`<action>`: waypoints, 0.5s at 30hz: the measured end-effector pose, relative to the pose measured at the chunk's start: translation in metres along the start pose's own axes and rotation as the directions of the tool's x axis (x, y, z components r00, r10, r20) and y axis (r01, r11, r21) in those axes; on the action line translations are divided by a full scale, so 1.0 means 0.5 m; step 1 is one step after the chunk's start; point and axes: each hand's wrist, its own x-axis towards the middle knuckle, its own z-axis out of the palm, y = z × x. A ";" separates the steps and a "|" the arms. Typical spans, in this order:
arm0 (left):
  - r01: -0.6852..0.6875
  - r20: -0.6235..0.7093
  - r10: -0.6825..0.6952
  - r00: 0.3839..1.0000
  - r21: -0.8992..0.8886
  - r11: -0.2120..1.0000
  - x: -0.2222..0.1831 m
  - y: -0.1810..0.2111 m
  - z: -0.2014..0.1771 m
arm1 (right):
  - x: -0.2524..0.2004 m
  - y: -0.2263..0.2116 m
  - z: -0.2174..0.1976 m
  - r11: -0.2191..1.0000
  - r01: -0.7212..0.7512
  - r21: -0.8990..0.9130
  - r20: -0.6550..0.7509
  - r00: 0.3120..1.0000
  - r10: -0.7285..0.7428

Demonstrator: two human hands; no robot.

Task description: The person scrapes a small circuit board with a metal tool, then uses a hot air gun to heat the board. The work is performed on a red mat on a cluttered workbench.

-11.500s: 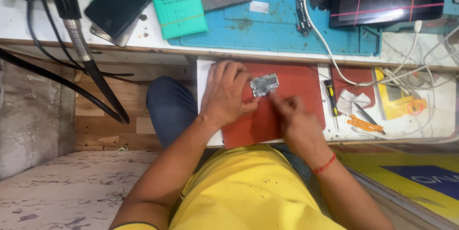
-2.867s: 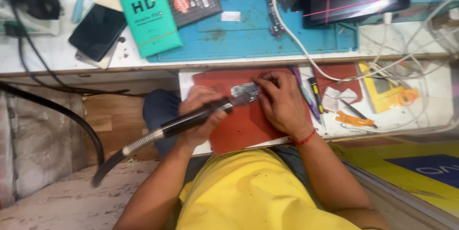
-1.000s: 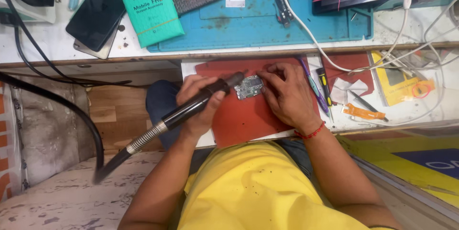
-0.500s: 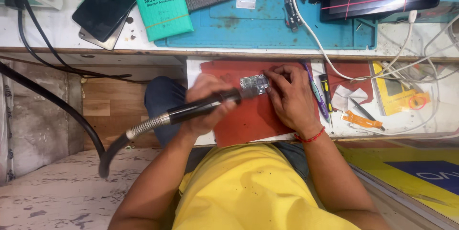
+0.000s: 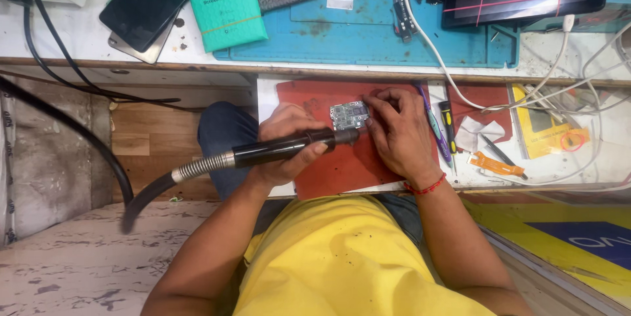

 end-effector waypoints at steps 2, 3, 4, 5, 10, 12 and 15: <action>0.116 -0.114 -0.118 0.986 -0.023 0.993 -0.001 0.002 0.002 | -0.001 0.000 0.000 1.000 -0.001 -0.002 0.002 1.000 0.001; 0.171 -0.170 -0.175 0.970 -0.038 0.985 0.001 0.003 0.002 | 0.000 0.000 0.000 1.000 -0.001 -0.003 0.001 1.000 0.001; 0.112 -0.115 -0.114 0.987 -0.026 0.993 0.003 0.002 0.002 | 0.001 0.000 -0.001 1.000 -0.004 0.001 0.000 1.000 0.004; 0.051 -0.059 -0.052 0.997 -0.017 0.999 0.004 0.000 0.001 | 0.002 0.000 -0.001 1.000 -0.006 0.005 0.000 1.000 0.006; 0.129 -0.186 -0.132 0.974 -0.027 0.991 -0.005 -0.001 0.004 | 0.003 -0.006 -0.001 0.999 -0.028 0.019 0.012 1.000 0.027; 0.057 -0.064 -0.060 0.996 -0.060 0.997 -0.004 -0.005 0.001 | 0.003 -0.006 -0.001 0.999 -0.030 0.015 0.009 1.000 0.030; 0.129 -0.143 -0.127 0.982 0.004 0.992 -0.012 -0.006 0.006 | -0.001 -0.004 -0.001 1.000 -0.018 0.022 -0.001 1.000 0.018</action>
